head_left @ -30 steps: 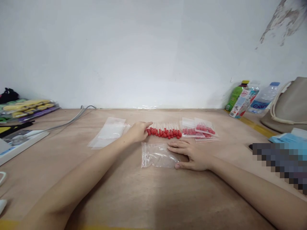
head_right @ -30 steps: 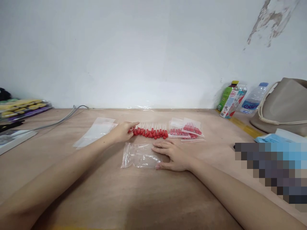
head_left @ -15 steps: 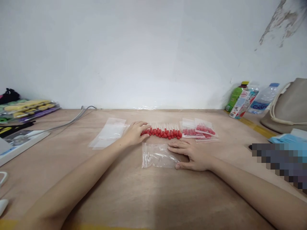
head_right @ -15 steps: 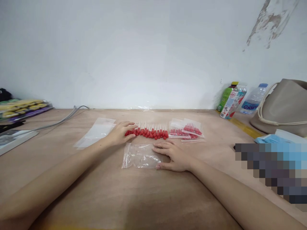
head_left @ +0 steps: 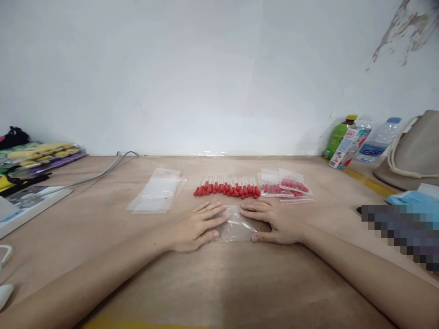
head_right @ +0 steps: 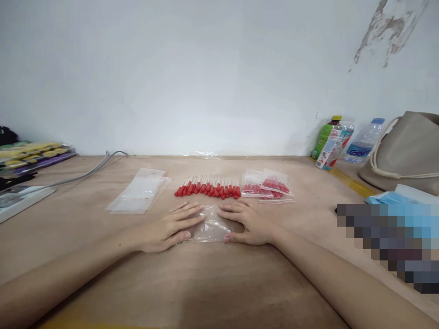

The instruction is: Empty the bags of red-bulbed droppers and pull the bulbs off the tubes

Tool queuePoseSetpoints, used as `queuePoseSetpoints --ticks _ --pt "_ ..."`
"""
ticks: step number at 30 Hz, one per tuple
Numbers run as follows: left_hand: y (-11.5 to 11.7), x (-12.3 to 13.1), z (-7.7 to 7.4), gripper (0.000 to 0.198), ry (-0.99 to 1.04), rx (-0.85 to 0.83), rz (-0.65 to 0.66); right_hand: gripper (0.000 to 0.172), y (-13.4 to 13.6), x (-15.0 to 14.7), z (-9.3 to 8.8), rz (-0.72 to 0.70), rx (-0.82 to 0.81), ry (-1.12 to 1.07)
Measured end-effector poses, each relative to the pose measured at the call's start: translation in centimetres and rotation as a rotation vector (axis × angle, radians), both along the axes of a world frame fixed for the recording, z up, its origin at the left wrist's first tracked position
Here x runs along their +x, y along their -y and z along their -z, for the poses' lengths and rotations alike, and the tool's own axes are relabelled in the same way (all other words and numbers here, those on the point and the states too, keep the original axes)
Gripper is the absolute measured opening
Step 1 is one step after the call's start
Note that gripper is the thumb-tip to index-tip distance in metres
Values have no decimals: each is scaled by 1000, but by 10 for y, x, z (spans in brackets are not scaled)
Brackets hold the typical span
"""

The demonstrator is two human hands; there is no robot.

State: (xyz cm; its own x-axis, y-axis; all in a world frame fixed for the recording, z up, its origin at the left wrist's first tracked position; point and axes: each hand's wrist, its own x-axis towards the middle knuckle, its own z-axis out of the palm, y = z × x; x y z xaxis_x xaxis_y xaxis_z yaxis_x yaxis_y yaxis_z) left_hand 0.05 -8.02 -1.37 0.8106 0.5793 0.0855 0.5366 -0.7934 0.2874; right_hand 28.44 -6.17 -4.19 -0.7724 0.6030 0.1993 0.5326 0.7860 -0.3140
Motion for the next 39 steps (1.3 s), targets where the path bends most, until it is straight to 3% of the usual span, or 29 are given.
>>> queuePoseSetpoints --ticks 6,10,12,14,16,19,21,24,27,30,32,35,39 --pt "-3 -26 7 48 -25 -109 -44 70 0 2 -5 -5 -12 49" --pt "-8 -17 12 41 269 -189 -279 69 1 2 -5 -17 22 45" --pt "-12 -9 16 39 389 -215 -376 57 -1 2 -5 20 75 -20" --pt "-17 -3 17 40 393 -234 -441 40 -6 5 -6 159 179 -127" --pt "-21 -1 16 46 356 -276 -499 31 -14 12 -9 391 311 -197" --pt "-21 -5 10 58 331 -421 -529 28 -27 29 -14 743 417 -73" --pt "-18 -9 6 55 289 -536 -497 34 -33 41 -17 875 367 128" --pt "-15 -14 0 32 262 -606 -415 44 -37 53 -18 936 238 351" --pt "-23 -20 -8 32 505 -453 -484 40 -39 58 -16 927 221 453" --pt "-40 -40 -17 29 830 -207 -735 25 -40 58 -13 939 267 513" --pt "-53 -62 -20 27 895 -95 -921 20 -39 58 -13 970 306 521" --pt "-66 -100 -17 35 801 30 -1163 22 -36 57 -17 1033 413 487" --pt "-73 -132 -3 53 338 205 -1268 24 -33 57 -23 1098 501 477"
